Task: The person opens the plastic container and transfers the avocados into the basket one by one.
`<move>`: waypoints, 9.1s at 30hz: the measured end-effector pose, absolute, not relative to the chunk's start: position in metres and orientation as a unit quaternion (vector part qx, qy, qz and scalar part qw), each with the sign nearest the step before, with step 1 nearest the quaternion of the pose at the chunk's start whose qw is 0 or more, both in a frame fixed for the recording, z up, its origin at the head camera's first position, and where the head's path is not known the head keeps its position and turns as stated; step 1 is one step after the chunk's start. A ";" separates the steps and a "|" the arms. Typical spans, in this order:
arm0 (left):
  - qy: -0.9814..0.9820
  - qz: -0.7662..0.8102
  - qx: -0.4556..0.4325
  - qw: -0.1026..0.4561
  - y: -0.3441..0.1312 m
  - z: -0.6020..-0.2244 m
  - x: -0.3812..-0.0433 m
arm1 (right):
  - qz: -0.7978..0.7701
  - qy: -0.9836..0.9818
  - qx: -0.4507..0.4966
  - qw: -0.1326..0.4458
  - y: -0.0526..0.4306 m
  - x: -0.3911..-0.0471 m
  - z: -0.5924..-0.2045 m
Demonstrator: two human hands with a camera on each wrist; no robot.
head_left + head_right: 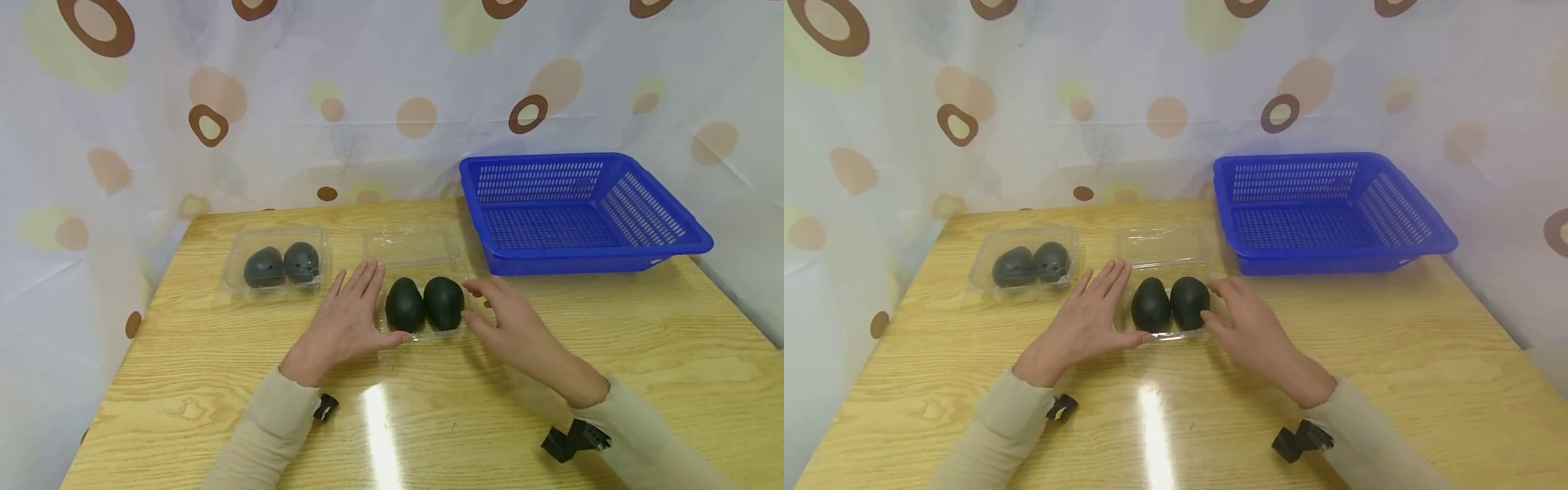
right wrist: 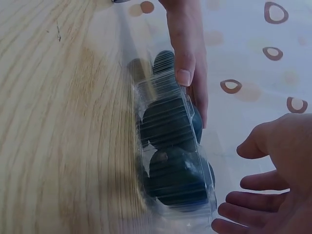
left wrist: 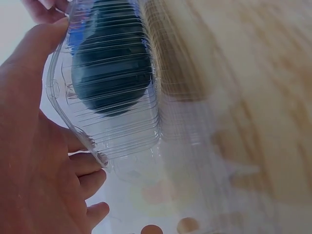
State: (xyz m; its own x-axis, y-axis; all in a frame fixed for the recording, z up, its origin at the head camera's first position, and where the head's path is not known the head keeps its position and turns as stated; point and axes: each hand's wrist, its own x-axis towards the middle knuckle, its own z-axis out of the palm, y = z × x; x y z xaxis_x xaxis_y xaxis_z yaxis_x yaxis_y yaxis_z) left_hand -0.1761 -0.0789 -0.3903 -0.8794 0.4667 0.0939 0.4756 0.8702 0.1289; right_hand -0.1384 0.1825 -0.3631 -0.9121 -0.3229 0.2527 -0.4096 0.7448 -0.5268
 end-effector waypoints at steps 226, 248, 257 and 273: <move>-0.965 -0.105 -0.237 0.028 -0.080 -0.388 -0.173 | 0.217 -0.968 0.126 0.007 0.231 -0.262 -0.291; -0.965 -0.103 -0.238 0.033 -0.080 -0.388 -0.174 | 0.227 -0.940 0.238 0.087 0.185 -0.214 -0.280; -0.966 -0.107 -0.235 0.030 -0.079 -0.388 -0.174 | 0.238 -0.937 0.250 0.058 0.170 -0.198 -0.294; -0.966 -0.099 -0.239 0.029 -0.080 -0.386 -0.175 | 0.232 -0.931 0.281 0.015 0.147 -0.186 -0.330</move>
State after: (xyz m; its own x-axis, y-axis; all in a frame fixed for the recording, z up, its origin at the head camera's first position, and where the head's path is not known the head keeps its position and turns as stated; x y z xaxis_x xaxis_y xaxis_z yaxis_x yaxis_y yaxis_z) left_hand -0.1747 -0.0798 -0.3862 -0.8843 0.4555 0.1026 0.4668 0.8662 0.1784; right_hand -0.1860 0.1469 -0.3299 -0.8418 -0.5160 0.1584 -0.5299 0.7343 -0.4243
